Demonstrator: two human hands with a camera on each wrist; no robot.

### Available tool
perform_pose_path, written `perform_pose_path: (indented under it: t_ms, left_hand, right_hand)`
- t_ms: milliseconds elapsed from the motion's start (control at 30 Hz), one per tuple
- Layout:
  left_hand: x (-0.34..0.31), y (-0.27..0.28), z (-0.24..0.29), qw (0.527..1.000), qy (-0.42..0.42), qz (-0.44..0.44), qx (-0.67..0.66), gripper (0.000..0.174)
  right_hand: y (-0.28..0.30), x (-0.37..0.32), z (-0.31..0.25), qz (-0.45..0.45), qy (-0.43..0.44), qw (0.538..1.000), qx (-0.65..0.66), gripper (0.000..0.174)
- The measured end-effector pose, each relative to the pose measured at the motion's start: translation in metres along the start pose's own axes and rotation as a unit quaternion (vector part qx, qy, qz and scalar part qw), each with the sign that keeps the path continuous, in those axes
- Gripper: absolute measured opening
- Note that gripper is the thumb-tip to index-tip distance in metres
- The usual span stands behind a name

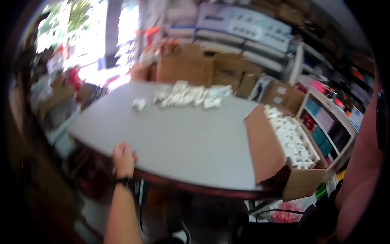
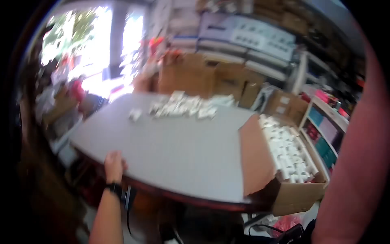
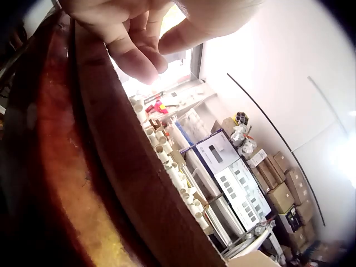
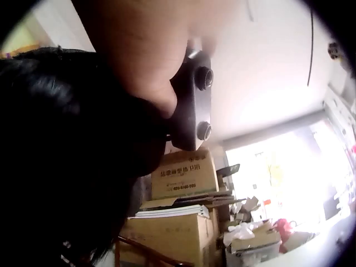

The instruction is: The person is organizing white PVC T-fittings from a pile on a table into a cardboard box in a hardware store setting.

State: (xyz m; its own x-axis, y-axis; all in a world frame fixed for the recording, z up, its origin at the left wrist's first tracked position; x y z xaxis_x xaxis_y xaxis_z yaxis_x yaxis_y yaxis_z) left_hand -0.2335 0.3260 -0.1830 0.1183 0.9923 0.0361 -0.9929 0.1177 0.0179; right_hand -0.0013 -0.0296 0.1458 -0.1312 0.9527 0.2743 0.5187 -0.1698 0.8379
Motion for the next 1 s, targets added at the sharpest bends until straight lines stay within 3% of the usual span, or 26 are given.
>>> perform_pose_path:
  t_ms: [100, 367, 667, 767, 900, 967, 1000]
  left_hand:
    - [-0.009, -0.017, -0.002, 0.996, -0.065, 0.003, 0.062, 0.015]
    - [-0.010, 0.004, 0.053, 0.996, -0.062, 0.024, 0.066, 0.014]
    - [-0.004, 0.001, 0.046, 0.995, -0.063, -0.018, 0.073, 0.016]
    - [0.001, -0.006, 0.054, 0.997, -0.009, -0.058, 0.059, 0.017]
    - [0.014, -0.016, 0.088, 0.988, -0.020, -0.073, 0.135, 0.021]
    - [0.016, -0.031, 0.102, 0.976, -0.041, -0.093, 0.191, 0.022]
    - [0.019, -0.036, 0.111, 0.968, -0.056, -0.101, 0.224, 0.023]
  right_hand:
    - [-0.016, 0.005, 0.013, -0.024, 0.003, 1.000, -0.019, 0.069]
    - [-0.014, 0.013, -0.030, -0.035, 0.036, 0.998, -0.032, 0.071]
    - [-0.027, -0.040, -0.082, -0.035, 0.087, 0.996, 0.013, 0.073]
    - [-0.019, -0.022, -0.104, -0.036, 0.121, 0.991, 0.044, 0.074]
    - [-0.023, 0.009, -0.129, -0.015, 0.195, 0.975, 0.103, 0.075]
    - [-0.028, 0.046, -0.108, 0.010, 0.192, 0.968, 0.162, 0.075]
    - [-0.036, 0.066, -0.084, 0.022, 0.117, 0.973, 0.196, 0.068]
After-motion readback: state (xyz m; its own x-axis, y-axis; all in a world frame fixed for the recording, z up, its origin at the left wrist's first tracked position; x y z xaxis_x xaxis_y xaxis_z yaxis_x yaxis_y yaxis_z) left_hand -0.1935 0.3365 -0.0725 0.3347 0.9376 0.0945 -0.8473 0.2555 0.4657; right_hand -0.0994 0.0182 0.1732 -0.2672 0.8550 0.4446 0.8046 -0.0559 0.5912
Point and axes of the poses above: each hand's wrist, its own x-axis towards the middle knuckle, its own y-axis out of the back of the hand, z = x × y, the point moved 10 cm from there along x, towards the middle knuckle, and after that the axes turned 13 degrees about x, right-handed, at the moved point
